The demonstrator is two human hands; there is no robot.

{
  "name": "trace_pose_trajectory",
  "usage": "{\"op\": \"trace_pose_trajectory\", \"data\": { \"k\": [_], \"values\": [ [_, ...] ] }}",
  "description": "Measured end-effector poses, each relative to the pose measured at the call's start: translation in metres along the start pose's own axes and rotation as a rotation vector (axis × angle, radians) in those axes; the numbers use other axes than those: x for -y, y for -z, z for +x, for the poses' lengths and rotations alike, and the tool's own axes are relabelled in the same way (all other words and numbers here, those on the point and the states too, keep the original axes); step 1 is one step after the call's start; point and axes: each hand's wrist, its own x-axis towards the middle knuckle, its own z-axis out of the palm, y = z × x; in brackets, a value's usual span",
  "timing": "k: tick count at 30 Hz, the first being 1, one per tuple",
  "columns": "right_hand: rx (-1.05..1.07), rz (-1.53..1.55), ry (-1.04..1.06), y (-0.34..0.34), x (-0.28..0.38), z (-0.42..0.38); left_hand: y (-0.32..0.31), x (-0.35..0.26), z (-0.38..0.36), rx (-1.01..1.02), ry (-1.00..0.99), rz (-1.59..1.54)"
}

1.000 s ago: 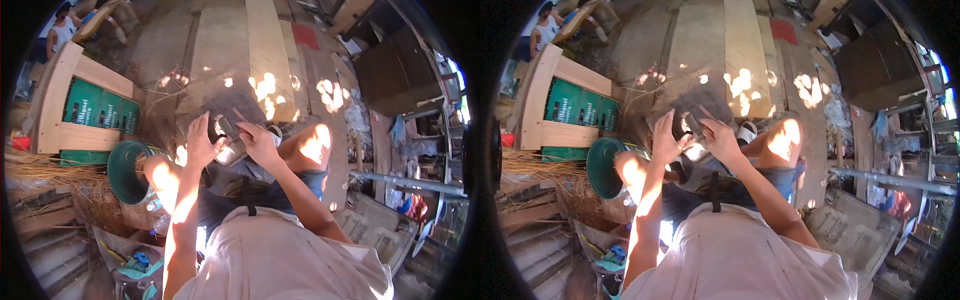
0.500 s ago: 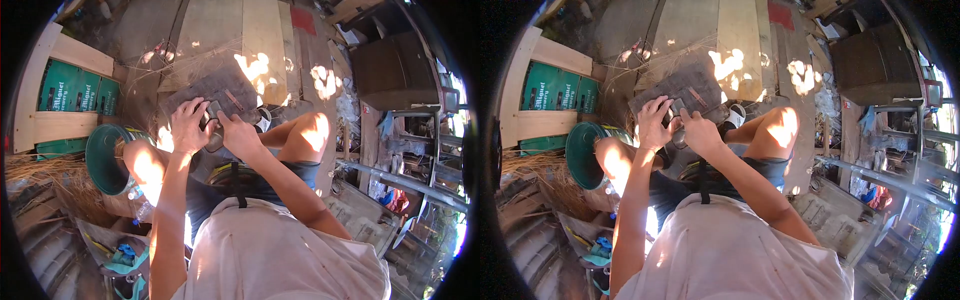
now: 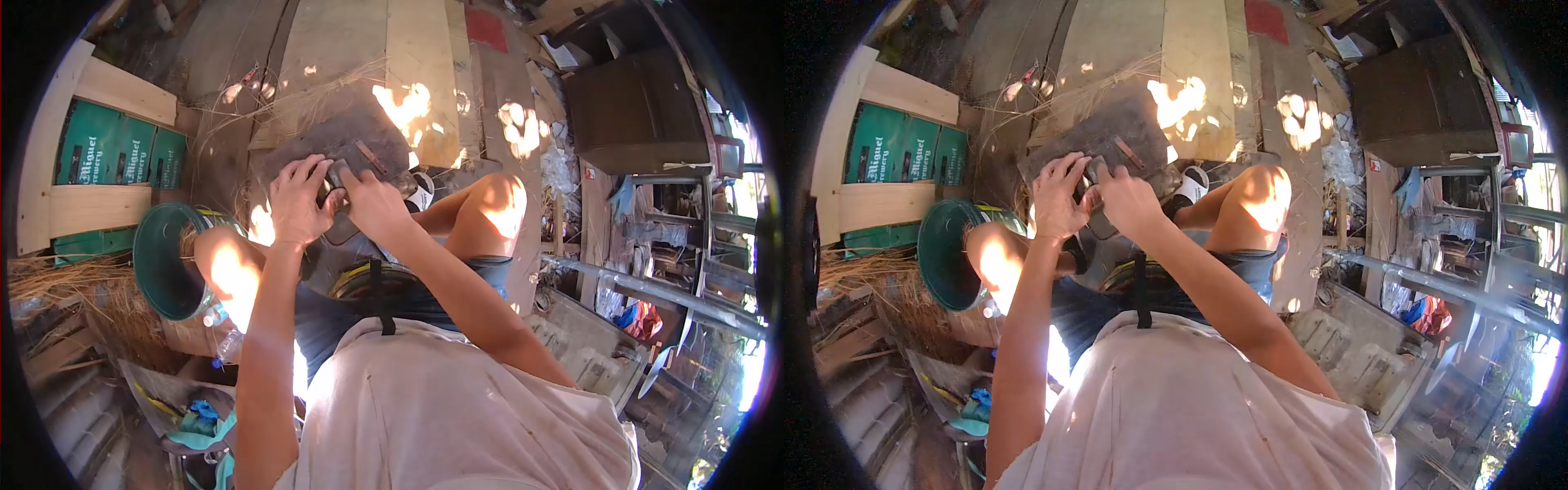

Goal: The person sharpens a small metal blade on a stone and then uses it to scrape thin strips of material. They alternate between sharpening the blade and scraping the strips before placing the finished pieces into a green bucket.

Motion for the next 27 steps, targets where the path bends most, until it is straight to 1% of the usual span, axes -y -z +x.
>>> {"op": "trace_pose_trajectory", "data": {
  "k": [1,3,4,5,7,9,12,13,15,17,19,20,22,23,25,27],
  "values": [
    [-0.006,-0.002,0.006,0.004,0.002,-0.009,0.001,0.0,-0.001,0.021,0.022,-0.01],
    [0.03,-0.02,-0.046,0.006,0.004,-0.021,0.0,0.001,-0.001,-0.002,0.013,0.015],
    [0.011,-0.061,-0.002,0.004,0.003,-0.015,-0.002,0.0,-0.004,-0.011,0.011,0.008],
    [0.01,-0.053,-0.017,0.0,0.001,-0.008,-0.002,-0.002,-0.004,-0.028,0.003,0.003],
    [-0.018,-0.043,0.042,0.001,0.0,0.01,0.001,-0.004,-0.002,-0.02,-0.012,0.023],
    [-0.019,-0.027,0.031,0.007,0.004,-0.007,0.003,-0.006,-0.001,0.016,0.013,0.032],
    [0.033,-0.07,-0.034,0.009,0.007,-0.019,0.002,-0.003,0.0,-0.016,0.001,0.025],
    [0.04,-0.059,-0.049,0.005,0.006,-0.013,0.0,-0.005,-0.004,-0.023,-0.01,0.014],
    [-0.018,-0.025,0.021,0.004,0.002,0.007,-0.002,-0.006,-0.004,0.001,-0.006,0.022],
    [-0.019,-0.019,0.017,0.006,0.001,0.007,-0.003,-0.004,-0.002,0.022,0.019,0.072],
    [-0.102,0.084,0.024,0.003,-0.002,0.002,-0.002,-0.006,-0.003,0.019,0.033,0.06],
    [-0.101,0.086,0.027,-0.001,-0.005,0.001,-0.002,-0.005,-0.004,0.016,0.028,0.055],
    [-0.088,0.314,-0.136,-0.001,-0.007,0.005,-0.003,-0.005,-0.003,-0.004,0.027,0.065],
    [-0.08,0.316,-0.135,-0.003,-0.008,0.005,-0.004,-0.005,-0.004,-0.001,0.034,0.065],
    [-0.207,0.339,-0.048,-0.005,-0.009,0.004,-0.005,-0.004,-0.005,-0.012,0.024,0.05],
    [-0.195,0.279,-0.051,-0.005,-0.007,0.002,-0.006,-0.001,-0.004,-0.022,0.023,0.04]
  ]
}}
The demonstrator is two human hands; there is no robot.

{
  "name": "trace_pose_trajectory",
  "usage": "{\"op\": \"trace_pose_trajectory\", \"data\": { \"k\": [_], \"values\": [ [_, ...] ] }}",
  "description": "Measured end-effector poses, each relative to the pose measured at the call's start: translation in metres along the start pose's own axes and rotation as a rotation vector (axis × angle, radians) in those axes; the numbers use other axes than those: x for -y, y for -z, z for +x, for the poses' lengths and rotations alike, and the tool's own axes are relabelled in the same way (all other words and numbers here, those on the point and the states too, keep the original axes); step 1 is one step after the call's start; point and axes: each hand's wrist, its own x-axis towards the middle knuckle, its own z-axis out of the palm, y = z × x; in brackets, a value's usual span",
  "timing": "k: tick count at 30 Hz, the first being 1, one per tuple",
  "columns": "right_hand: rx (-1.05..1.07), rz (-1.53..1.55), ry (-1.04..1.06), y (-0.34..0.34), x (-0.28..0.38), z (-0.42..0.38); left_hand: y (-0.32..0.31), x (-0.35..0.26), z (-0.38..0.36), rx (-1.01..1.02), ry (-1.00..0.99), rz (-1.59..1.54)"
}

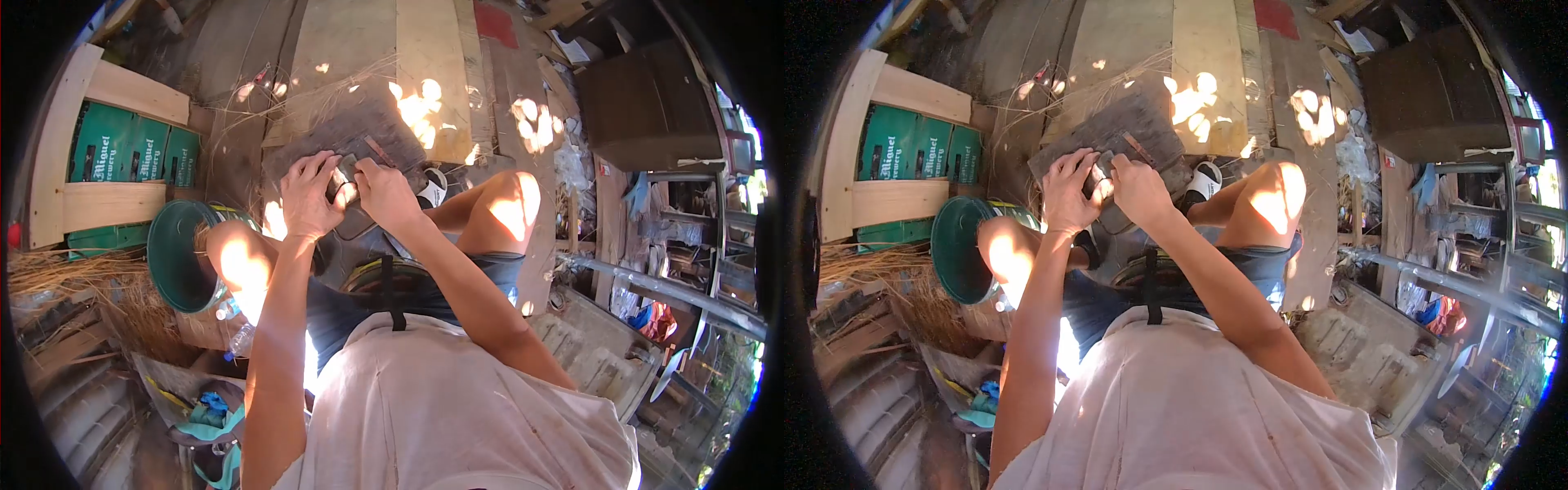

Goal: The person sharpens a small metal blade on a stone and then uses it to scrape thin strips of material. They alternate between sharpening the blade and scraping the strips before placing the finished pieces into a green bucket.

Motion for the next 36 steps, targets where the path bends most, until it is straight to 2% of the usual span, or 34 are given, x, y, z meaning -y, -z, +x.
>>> {"op": "trace_pose_trajectory", "data": {
  "k": [5,9,10,11,12,13,15,16,18,20,24,27,31,36],
  "values": [
    [0.067,-0.147,0.0,0.003,0.013,0.001,0.001,0.003,0.0,0.003,-0.008,-0.001],
    [0.175,-0.211,-0.047,0.003,0.021,-0.001,0.004,0.004,0.004,-0.113,-0.079,-0.047],
    [0.2,-0.232,-0.072,0.002,0.027,0.004,0.019,-0.008,0.014,0.083,0.043,-0.068],
    [0.225,-0.216,-0.131,0.002,0.032,0.006,0.007,-0.002,0.011,-0.125,-0.023,-0.132],
    [0.221,-0.222,-0.13,-0.002,0.029,0.006,-0.002,0.006,0.011,-0.25,-0.092,-0.172],
    [0.14,-0.166,-0.099,-0.004,0.031,0.003,0.02,0.0,0.014,-0.026,0.007,-0.071],
    [0.148,-0.281,-0.097,-0.001,0.042,0.001,0.014,0.01,0.0,-0.124,-0.06,-0.045],
    [0.117,-0.272,-0.037,0.0,0.04,-0.009,0.025,0.007,0.002,-0.021,-0.02,-0.047],
    [0.068,-0.268,0.033,-0.003,0.037,-0.013,0.028,0.008,-0.001,0.02,0.003,-0.047],
    [0.033,-0.275,0.038,-0.002,0.041,-0.009,0.03,0.01,0.0,-0.01,-0.001,-0.076],
    [0.105,-0.282,0.082,0.0,0.032,0.006,0.026,0.007,0.004,0.001,-0.01,-0.059],
    [0.117,-0.299,0.041,0.008,0.033,-0.02,0.029,0.003,0.0,0.028,0.029,-0.065],
    [0.111,-0.261,0.03,0.01,0.04,0.003,0.024,0.0,0.002,0.042,0.026,-0.042],
    [0.126,-0.246,-0.003,0.009,0.021,-0.015,0.018,-0.002,0.002,0.022,0.036,-0.004]
  ]
}}
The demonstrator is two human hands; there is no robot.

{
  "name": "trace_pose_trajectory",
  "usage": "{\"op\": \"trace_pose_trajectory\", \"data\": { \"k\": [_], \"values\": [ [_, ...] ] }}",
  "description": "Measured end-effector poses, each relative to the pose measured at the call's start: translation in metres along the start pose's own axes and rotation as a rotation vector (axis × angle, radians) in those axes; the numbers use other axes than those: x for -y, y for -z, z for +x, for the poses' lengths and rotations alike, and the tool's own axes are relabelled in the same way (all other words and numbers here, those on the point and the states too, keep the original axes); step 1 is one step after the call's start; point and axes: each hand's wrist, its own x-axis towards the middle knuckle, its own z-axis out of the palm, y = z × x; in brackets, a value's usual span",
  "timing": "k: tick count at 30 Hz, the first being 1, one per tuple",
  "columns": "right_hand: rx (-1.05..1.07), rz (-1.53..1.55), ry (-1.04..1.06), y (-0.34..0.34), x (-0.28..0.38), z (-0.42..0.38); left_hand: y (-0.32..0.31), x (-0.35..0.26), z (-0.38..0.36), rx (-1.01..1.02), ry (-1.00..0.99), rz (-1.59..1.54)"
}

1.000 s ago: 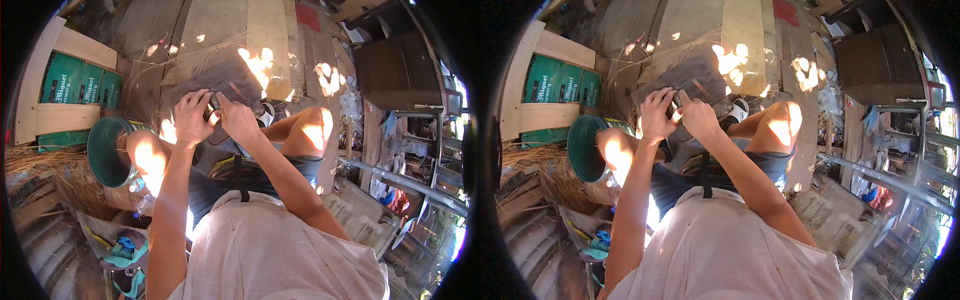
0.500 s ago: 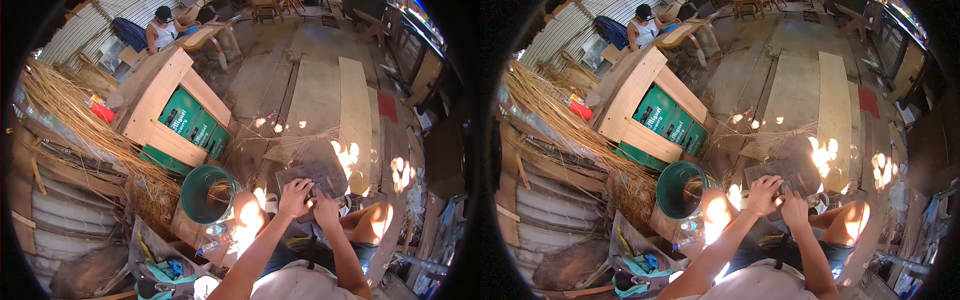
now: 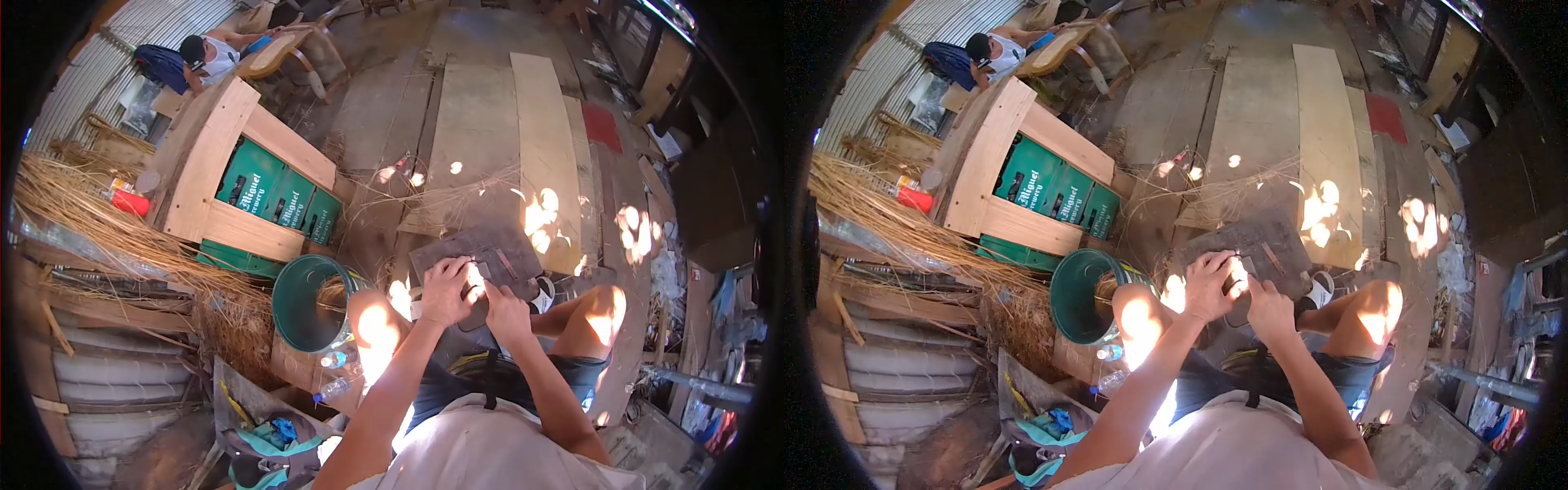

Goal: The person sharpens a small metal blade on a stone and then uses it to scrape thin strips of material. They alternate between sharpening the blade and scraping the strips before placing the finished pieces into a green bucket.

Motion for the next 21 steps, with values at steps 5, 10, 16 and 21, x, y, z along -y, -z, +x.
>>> {"op": "trace_pose_trajectory", "data": {
  "k": [5,10,16,21],
  "values": [
    [0.002,-0.006,0.055,-0.005,-0.009,0.013,-0.007,0.003,0.004,0.007,-0.026,0.022],
    [-0.002,-0.012,0.033,0.0,-0.004,-0.002,-0.002,-0.004,-0.001,0.009,0.005,0.007],
    [-0.029,0.002,0.046,-0.004,-0.009,0.001,-0.014,0.002,0.002,-0.074,-0.064,-0.002],
    [-0.005,-0.034,0.065,-0.008,-0.008,0.013,-0.021,0.004,0.001,-0.069,-0.085,0.002]
  ]
}}
